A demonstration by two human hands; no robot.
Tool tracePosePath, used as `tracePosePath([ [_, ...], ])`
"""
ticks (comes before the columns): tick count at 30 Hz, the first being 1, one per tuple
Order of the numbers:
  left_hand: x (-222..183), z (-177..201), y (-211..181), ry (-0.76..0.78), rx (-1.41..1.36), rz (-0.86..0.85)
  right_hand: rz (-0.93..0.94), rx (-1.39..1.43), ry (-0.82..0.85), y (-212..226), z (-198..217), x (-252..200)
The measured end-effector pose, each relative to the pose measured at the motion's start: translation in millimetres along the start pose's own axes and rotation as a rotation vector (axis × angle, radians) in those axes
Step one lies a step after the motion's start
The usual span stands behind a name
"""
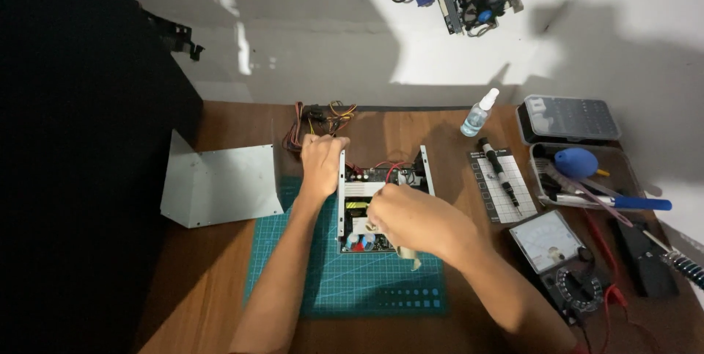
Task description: Wiping the internal components of an open computer power supply unit using a small cloth.
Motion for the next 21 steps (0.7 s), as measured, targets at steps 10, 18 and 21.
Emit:
tracePosePath([
  [10, 1.6, -5.6, 7.2, -0.020, 0.049, -0.023, -0.011, -0.081, -0.024, 8.0, 5.5, 3.8],
  [18, -1.7, -7.6, 10.3, -0.028, 0.110, -0.086, -0.047, -0.084, 0.012, 23.7, 5.3, -16.7],
  [21, -4.5, -9.7, 11.1, -0.025, 0.068, -0.061, 0.042, -0.125, -0.018, 43.7, 23.6, -4.5],
])
Point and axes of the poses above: each hand's wrist, its own x-axis towards the middle knuckle, its own z-axis out of the back of the hand, y = z × x, the point moved 4 cm from there along x, towards the middle knuckle, and after that the axes turned 2 degrees about x, right-handed, at the moved point
